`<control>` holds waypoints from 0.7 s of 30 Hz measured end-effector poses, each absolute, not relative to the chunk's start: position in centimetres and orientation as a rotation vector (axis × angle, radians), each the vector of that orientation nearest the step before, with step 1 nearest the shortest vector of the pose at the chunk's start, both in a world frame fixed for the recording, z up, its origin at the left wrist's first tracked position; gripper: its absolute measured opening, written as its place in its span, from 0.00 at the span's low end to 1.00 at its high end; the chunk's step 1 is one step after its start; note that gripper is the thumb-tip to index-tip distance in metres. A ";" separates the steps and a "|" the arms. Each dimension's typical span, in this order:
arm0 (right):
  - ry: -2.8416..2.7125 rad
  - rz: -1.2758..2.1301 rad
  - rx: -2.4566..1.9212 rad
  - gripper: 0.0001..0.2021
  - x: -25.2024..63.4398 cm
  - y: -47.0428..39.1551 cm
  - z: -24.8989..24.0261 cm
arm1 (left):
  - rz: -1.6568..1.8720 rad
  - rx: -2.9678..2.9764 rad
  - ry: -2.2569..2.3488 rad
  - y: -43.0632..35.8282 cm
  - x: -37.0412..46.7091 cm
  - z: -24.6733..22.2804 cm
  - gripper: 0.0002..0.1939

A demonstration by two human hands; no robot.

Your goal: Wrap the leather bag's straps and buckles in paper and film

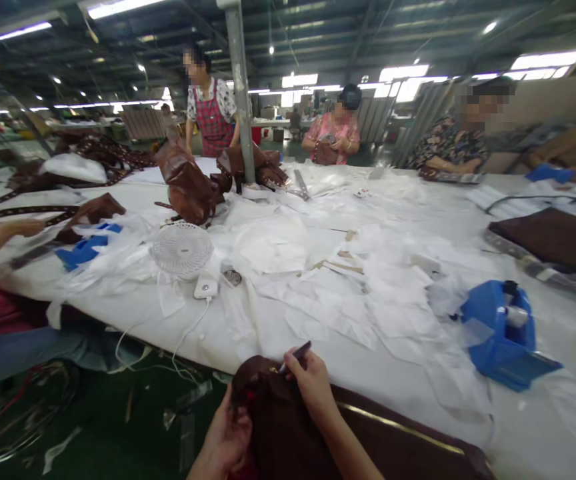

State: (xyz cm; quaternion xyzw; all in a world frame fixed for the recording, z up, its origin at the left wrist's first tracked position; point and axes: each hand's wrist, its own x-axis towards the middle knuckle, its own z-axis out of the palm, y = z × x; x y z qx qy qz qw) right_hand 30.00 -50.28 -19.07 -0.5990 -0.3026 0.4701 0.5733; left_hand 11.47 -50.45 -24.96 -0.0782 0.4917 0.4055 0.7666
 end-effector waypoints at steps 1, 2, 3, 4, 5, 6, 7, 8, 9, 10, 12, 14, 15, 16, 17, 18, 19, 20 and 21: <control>-0.721 1.094 -1.403 0.19 30.0 -50.4 -19.0 | 0.927 -0.174 1.079 -50.0 11.3 -25.1 0.04; -0.729 1.083 -1.405 0.18 30.0 -50.6 -19.0 | 0.965 -0.189 1.093 -49.5 11.0 -25.1 0.02; -0.734 1.070 -1.411 0.17 29.9 -50.7 -18.9 | 1.006 -0.197 1.115 -49.1 10.6 -25.1 0.02; -0.737 1.056 -1.420 0.16 29.9 -50.8 -18.8 | 1.058 -0.172 1.143 -48.8 10.1 -24.9 0.03; -0.737 1.044 -1.431 0.16 29.8 -50.9 -18.8 | 1.125 -0.121 1.167 -48.4 9.4 -24.5 0.04; -0.738 1.034 -1.444 0.15 29.8 -50.9 -18.7 | 1.212 -0.051 1.190 -48.1 8.8 -24.0 0.05; -0.739 1.026 -1.457 0.14 29.8 -50.9 -18.7 | 1.310 0.040 1.208 -47.8 8.2 -23.2 0.06; -0.740 1.022 -1.470 0.13 29.7 -50.9 -18.7 | 1.414 0.149 1.217 -47.5 7.7 -22.2 0.07; -0.745 1.020 -1.480 0.13 29.7 -50.8 -18.7 | 1.508 0.262 1.210 -47.2 7.5 -21.0 0.09; -0.755 1.024 -1.486 0.13 29.7 -50.8 -18.7 | 1.578 0.363 1.182 -47.0 7.4 -19.5 0.10; -0.736 1.029 -1.498 0.14 29.9 -50.8 -18.5 | 1.659 0.534 1.093 -46.6 8.1 -16.4 0.13; -0.662 0.950 -1.534 0.22 30.2 -51.1 -17.9 | 1.681 0.717 1.024 -46.3 9.5 -13.5 0.14; -0.622 0.870 -1.562 0.26 30.5 -51.4 -17.4 | 1.679 0.843 1.011 -46.1 10.3 -12.3 0.14; -0.594 0.787 -1.585 0.30 30.8 -51.8 -16.8 | 1.678 1.003 1.012 -45.8 11.2 -11.4 0.13; -0.588 0.731 -1.591 0.32 31.2 -52.3 -16.0 | 1.666 1.198 1.023 -45.6 12.2 -10.7 0.12; -0.608 0.723 -1.570 0.32 31.5 -52.7 -15.1 | 1.627 1.424 1.022 -45.3 13.3 -10.2 0.10; -0.632 0.770 -1.519 0.31 31.9 -53.2 -14.1 | 1.549 1.666 0.998 -45.1 14.4 -9.9 0.07; -0.645 0.856 -1.440 0.31 32.2 -53.5 -13.1 | 1.427 1.899 0.950 -44.9 15.5 -9.7 0.05; -0.645 0.952 -1.345 0.32 32.4 -53.8 -12.1 | 1.275 2.099 0.876 -44.8 16.7 -9.6 0.06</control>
